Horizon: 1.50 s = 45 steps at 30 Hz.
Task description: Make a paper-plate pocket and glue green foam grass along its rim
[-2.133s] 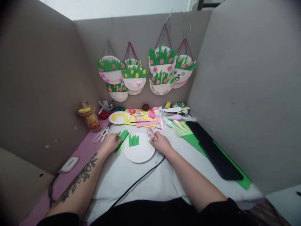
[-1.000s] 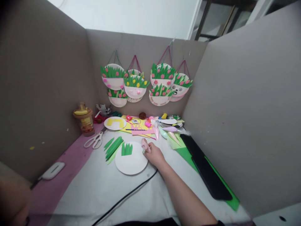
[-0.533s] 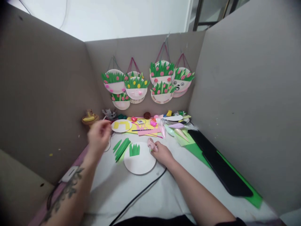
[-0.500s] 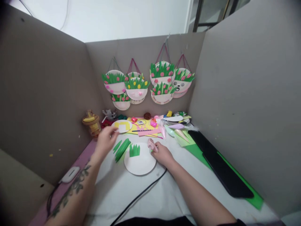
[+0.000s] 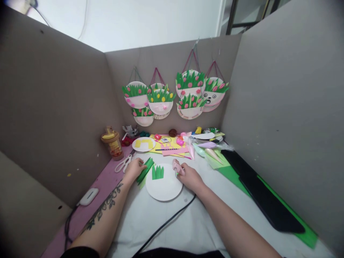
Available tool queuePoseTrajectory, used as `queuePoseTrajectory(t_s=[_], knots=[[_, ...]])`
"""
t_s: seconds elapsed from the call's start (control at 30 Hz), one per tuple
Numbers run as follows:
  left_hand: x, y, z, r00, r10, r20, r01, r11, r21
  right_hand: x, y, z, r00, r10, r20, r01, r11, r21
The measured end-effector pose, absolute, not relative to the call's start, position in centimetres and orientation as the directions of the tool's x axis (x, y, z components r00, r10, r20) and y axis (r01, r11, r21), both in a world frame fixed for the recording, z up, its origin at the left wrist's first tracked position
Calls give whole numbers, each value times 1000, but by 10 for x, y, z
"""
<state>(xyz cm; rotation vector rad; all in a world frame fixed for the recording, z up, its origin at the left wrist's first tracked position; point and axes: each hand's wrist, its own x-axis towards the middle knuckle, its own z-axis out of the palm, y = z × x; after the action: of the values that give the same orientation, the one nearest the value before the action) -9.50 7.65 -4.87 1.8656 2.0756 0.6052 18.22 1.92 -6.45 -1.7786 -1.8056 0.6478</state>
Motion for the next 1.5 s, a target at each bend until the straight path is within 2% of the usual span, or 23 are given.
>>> queuePoseTrajectory(t_s=[0.13, 0.23, 0.33, 0.43, 0.53, 0.67, 0.77, 0.87, 1.1, 1.27, 1.5], knots=[[-103, 78, -48, -126, 981, 146, 835, 25, 550, 182, 20, -66, -6, 999, 39, 745, 30, -667], [-106, 79, -44, -112, 978, 175, 715, -43, 698, 181, 21, -67, 1, 999, 37, 741, 24, -671], [-101, 76, -38, -66, 996, 64, 396, -33, 918, 181, 21, -67, 15, 998, 53, 729, 25, -685], [-89, 67, -34, -3, 996, -90, 62, 90, 994, 182, 19, -63, 47, 993, 104, 685, 43, -727], [-73, 56, -31, 122, 978, -170, -113, 184, 976, 180, 13, -55, 53, 982, 179, 561, 119, -819], [-49, 45, -24, 190, 968, -162, -251, 207, 945, 169, 4, -46, 77, 992, 97, 237, 76, -968], [-30, 40, -15, 216, 960, -176, -314, 239, 919, 159, -2, -42, 37, 996, 80, 1, 80, -997], [-18, 34, -8, 227, 955, -189, -380, 265, 886, 156, -5, -42, 21, 996, 87, -104, 89, -991], [-21, 28, -11, 362, 905, -224, -497, 390, 775, 157, -10, -57, -40, 995, 91, -26, 90, -996], [-24, 26, -13, 442, 882, -166, -562, 416, 714, 154, -20, -46, -177, 947, 269, 82, 287, -954], [-26, 23, -13, 439, 890, -120, -580, 384, 719, 152, -27, -33, -195, 951, 241, 169, 274, -947]])
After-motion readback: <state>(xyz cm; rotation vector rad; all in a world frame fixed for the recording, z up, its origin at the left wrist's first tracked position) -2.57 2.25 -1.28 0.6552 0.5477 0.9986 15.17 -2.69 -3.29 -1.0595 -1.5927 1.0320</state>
